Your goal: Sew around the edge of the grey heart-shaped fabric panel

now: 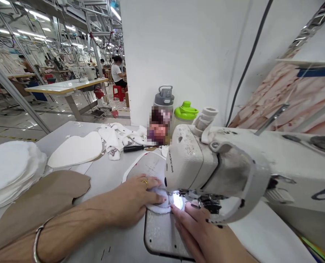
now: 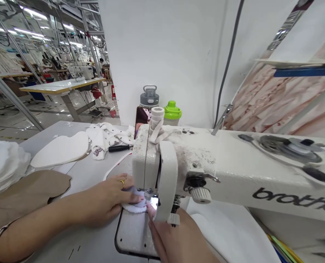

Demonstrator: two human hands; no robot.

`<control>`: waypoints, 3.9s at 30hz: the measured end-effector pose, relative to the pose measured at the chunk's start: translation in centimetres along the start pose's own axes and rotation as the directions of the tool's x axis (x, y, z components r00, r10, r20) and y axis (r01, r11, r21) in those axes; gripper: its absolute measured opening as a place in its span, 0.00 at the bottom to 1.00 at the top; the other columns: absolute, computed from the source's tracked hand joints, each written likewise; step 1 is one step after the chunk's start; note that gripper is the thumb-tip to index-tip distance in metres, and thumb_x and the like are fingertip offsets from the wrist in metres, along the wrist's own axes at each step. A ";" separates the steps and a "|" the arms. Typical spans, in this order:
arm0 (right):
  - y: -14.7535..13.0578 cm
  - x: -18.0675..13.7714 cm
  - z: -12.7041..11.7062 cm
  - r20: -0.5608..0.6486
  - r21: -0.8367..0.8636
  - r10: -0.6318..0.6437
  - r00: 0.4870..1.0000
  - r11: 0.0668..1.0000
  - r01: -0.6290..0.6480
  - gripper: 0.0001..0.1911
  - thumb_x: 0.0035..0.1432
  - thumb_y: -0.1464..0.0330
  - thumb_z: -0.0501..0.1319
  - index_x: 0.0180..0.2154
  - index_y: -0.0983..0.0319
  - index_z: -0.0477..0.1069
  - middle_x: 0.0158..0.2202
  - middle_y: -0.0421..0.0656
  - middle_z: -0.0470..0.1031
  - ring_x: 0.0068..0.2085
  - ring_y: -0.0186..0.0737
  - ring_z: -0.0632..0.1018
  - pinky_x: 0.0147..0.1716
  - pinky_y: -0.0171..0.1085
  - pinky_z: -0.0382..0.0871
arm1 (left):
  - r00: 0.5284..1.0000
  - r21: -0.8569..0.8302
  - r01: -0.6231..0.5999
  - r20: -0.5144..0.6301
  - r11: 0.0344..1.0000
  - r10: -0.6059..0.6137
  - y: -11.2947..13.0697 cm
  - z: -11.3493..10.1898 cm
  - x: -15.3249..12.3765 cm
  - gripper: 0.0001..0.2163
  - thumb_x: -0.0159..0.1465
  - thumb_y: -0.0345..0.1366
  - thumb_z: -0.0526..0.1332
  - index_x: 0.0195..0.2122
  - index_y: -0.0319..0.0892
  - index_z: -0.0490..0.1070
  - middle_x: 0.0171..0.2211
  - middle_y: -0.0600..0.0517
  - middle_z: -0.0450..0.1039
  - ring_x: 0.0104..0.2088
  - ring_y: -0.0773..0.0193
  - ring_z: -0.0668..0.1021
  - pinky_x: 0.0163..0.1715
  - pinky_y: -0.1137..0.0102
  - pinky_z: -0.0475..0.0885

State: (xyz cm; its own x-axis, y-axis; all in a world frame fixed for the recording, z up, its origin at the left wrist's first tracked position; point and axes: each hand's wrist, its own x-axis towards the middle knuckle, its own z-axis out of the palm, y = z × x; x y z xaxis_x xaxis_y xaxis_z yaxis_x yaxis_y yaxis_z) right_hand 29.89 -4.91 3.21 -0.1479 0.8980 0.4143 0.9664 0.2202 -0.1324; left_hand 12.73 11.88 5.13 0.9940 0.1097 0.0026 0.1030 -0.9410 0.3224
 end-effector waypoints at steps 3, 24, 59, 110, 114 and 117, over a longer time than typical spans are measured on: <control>0.4 -0.6 0.6 0.036 -0.003 0.035 0.999 0.999 -0.035 0.15 0.67 0.68 0.46 0.50 0.60 0.66 0.39 0.47 0.75 0.39 0.44 0.78 0.32 0.39 0.74 | 1.000 -0.005 -0.020 -0.017 1.000 0.020 -0.2 0.0 0.1 0.24 0.58 0.24 0.55 0.54 0.50 0.70 0.50 0.48 0.69 0.51 0.57 0.71 0.59 0.59 0.60; 0.6 -0.7 0.3 0.114 -0.022 0.049 0.992 0.999 -0.047 0.16 0.66 0.69 0.47 0.47 0.61 0.71 0.37 0.49 0.76 0.35 0.45 0.78 0.34 0.41 0.74 | 0.992 0.129 0.128 -0.012 0.983 -0.127 2.3 -0.3 -0.6 0.25 0.57 0.30 0.56 0.57 0.51 0.66 0.50 0.44 0.67 0.47 0.49 0.71 0.47 0.52 0.69; 0.9 -0.7 0.5 0.098 0.053 -0.001 0.995 0.999 -0.004 0.16 0.65 0.72 0.49 0.49 0.59 0.69 0.36 0.44 0.73 0.34 0.44 0.75 0.30 0.40 0.67 | 0.979 0.159 0.174 0.078 0.972 -0.188 3.2 -0.2 -0.7 0.18 0.67 0.36 0.48 0.55 0.50 0.67 0.41 0.43 0.67 0.39 0.51 0.70 0.38 0.56 0.70; 0.4 -1.1 -0.3 0.144 0.051 -0.013 0.990 0.999 0.006 0.20 0.69 0.67 0.41 0.47 0.59 0.70 0.36 0.44 0.75 0.31 0.42 0.77 0.27 0.40 0.73 | 0.993 0.088 0.096 0.053 0.991 -0.101 3.4 1.5 -1.5 0.23 0.65 0.45 0.57 0.60 0.44 0.63 0.60 0.40 0.60 0.58 0.46 0.65 0.57 0.51 0.62; 0.3 -0.6 -1.1 0.230 0.122 -0.044 0.972 0.992 0.016 0.16 0.69 0.67 0.44 0.42 0.58 0.69 0.33 0.41 0.74 0.32 0.42 0.76 0.29 0.39 0.72 | 0.995 0.108 0.088 0.035 0.990 -0.092 2.6 2.1 -1.2 0.24 0.66 0.46 0.56 0.61 0.43 0.62 0.59 0.39 0.61 0.58 0.46 0.65 0.57 0.51 0.62; 0.4 -0.7 -0.8 0.187 0.095 -0.009 0.982 0.995 -0.009 0.16 0.69 0.66 0.43 0.42 0.58 0.69 0.34 0.42 0.74 0.32 0.42 0.76 0.30 0.40 0.73 | 0.996 0.105 0.080 -0.038 0.991 -0.076 2.1 2.3 -1.1 0.24 0.64 0.44 0.58 0.60 0.43 0.63 0.58 0.39 0.62 0.57 0.45 0.65 0.56 0.51 0.63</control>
State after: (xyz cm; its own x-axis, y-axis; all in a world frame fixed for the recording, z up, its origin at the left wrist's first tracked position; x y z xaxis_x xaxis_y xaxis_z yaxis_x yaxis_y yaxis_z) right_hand 30.55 -5.72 3.59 -0.1936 0.9513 0.2401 0.9432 0.2478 -0.2214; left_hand 11.94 9.04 3.62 0.9810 0.1935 0.0142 0.1857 -0.9576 0.2201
